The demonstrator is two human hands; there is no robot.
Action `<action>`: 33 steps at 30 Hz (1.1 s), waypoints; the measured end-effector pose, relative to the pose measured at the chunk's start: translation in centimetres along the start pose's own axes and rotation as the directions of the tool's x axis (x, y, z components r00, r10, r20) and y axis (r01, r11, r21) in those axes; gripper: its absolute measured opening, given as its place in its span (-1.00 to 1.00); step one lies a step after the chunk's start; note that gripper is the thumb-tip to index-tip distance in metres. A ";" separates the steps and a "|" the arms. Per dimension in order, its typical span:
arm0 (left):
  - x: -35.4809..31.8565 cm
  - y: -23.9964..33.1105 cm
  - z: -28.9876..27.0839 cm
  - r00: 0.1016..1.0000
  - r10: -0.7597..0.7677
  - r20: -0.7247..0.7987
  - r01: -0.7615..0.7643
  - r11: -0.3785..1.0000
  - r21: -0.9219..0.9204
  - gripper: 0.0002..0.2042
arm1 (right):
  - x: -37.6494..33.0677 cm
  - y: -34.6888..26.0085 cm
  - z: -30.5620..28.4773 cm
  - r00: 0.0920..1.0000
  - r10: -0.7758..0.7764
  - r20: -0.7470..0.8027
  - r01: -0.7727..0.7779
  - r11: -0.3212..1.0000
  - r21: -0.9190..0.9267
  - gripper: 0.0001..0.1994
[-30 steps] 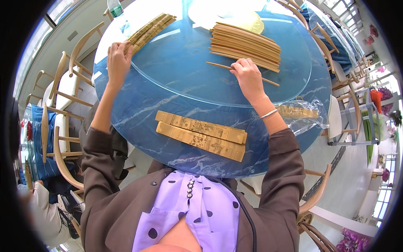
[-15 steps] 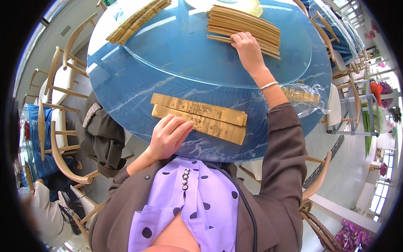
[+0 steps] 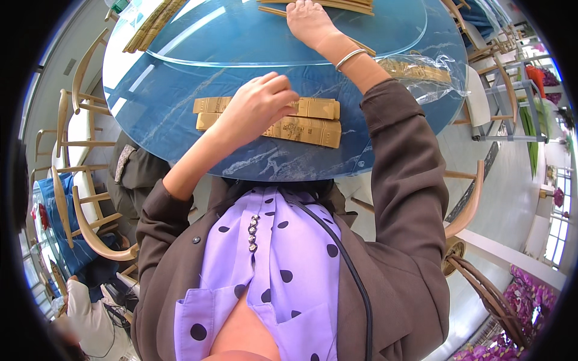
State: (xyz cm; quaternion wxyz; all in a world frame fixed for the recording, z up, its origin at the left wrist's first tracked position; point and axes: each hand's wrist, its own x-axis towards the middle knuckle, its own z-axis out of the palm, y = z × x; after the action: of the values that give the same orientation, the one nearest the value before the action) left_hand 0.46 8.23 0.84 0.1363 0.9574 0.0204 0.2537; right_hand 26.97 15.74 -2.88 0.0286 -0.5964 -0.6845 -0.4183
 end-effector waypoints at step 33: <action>1.8 -0.5 3.8 0.991 -0.109 0.082 0.133 0.904 -0.407 -0.80 | -13.3 -1.4 -20.8 0.560 0.210 0.801 -0.812 -0.052 0.581 -0.84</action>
State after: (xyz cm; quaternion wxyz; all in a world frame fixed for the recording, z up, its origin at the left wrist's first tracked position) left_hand 3.89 7.94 -1.56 0.3504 0.9111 0.0219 0.2159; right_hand 20.00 -7.38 2.69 0.3767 -0.7418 -0.4630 0.3059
